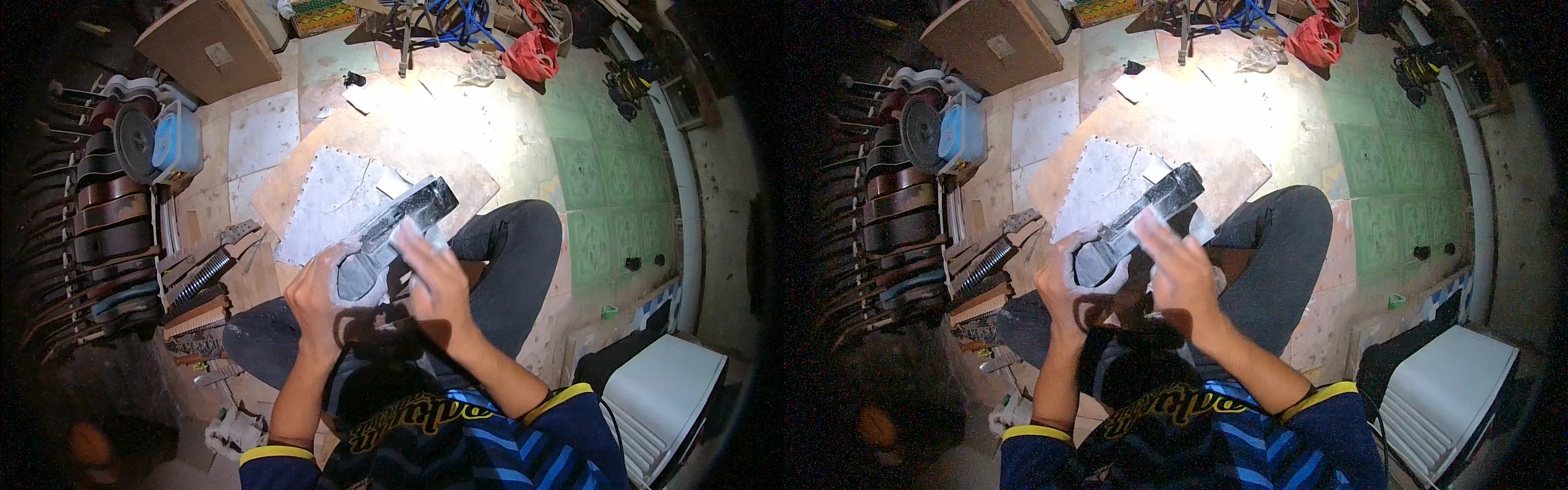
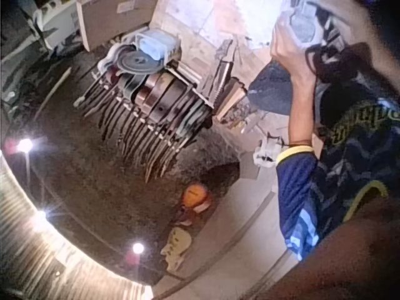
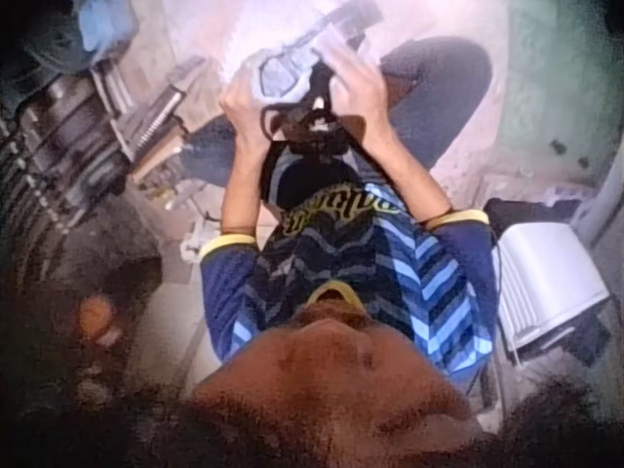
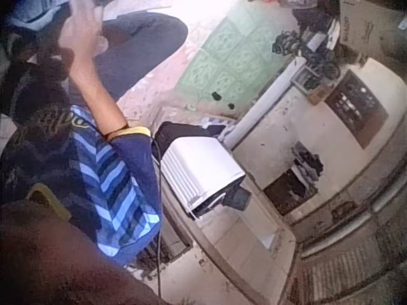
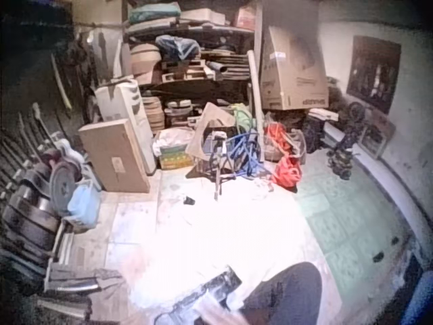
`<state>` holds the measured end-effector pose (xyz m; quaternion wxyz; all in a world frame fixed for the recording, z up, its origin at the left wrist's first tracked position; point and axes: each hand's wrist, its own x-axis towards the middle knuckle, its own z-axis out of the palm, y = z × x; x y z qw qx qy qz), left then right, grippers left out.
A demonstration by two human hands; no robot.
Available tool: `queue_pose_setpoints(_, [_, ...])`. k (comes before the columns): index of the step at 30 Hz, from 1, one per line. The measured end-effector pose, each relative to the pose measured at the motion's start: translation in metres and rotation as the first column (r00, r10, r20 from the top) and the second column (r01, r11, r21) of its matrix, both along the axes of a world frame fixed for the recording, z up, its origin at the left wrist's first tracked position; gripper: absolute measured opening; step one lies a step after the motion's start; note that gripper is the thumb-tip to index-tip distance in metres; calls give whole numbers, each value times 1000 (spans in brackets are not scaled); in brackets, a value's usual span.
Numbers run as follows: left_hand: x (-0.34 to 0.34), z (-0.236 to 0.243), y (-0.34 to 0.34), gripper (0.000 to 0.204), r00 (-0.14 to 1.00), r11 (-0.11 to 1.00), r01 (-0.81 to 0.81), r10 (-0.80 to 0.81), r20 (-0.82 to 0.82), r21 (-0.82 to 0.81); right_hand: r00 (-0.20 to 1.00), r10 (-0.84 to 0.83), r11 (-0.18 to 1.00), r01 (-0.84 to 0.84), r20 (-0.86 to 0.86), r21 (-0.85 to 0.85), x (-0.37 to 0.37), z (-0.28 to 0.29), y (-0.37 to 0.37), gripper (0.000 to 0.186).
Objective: The person sands a guitar body by hand with a piece of sandpaper, rubbing it across the surface and into the crevices.
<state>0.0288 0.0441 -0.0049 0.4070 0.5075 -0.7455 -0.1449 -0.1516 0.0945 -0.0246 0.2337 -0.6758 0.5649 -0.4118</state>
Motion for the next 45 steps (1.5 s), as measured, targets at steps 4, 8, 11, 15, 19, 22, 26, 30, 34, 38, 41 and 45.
queue_pose_setpoints(4, [3,-4,-2,50,1000,1000,7,-7,26,6,999,38,998,-38,-15,-48,-1,-5,-4,58])
queue_pose_setpoints(8, [3,-3,-3,50,999,999,-10,9,35,31,997,4,998,-8,-73,-55,3,0,-8,56])
queue_pose_setpoints(11, [4,2,0,39,999,999,38,-38,-5,36,997,76,997,-76,-13,-18,4,0,-2,56])
queue_pose_setpoints(15, [0,5,1,38,1000,999,9,-9,-10,53,985,-60,987,34,-164,-157,0,-2,-15,54])
queue_pose_setpoints(19, [0,2,1,41,1000,1000,5,-5,-10,19,996,48,990,-57,-74,-125,0,0,-12,54])
queue_pose_setpoints(22, [0,5,0,42,1000,1000,-1,2,-17,29,995,31,995,-40,-97,-97,-4,0,-15,58])
queue_pose_setpoints(26, [2,2,2,42,1000,1000,-9,10,-6,29,997,72,995,-74,-26,-69,-6,2,-17,58])
queue_pose_setpoints(30, [-3,2,-1,43,1000,1000,-19,19,6,21,999,15,997,-17,-31,-78,9,0,-5,61])
queue_pose_setpoints(34, [-2,-4,0,49,1000,1000,-11,11,21,-18,985,-5,995,-12,-172,-96,-27,-7,-24,63])
queue_pose_setpoints(38, [2,-2,1,55,996,999,-30,33,85,-35,939,-288,942,243,-189,-231,-66,37,-44,65])
queue_pose_setpoints(41, [-1,1,-2,55,996,1000,-25,27,87,-15,991,40,998,-46,127,46,-58,56,-23,72])
queue_pose_setpoints(45, [-5,6,-4,52,999,1000,-20,20,44,-2,963,226,919,-161,-146,360,-46,39,-17,92])
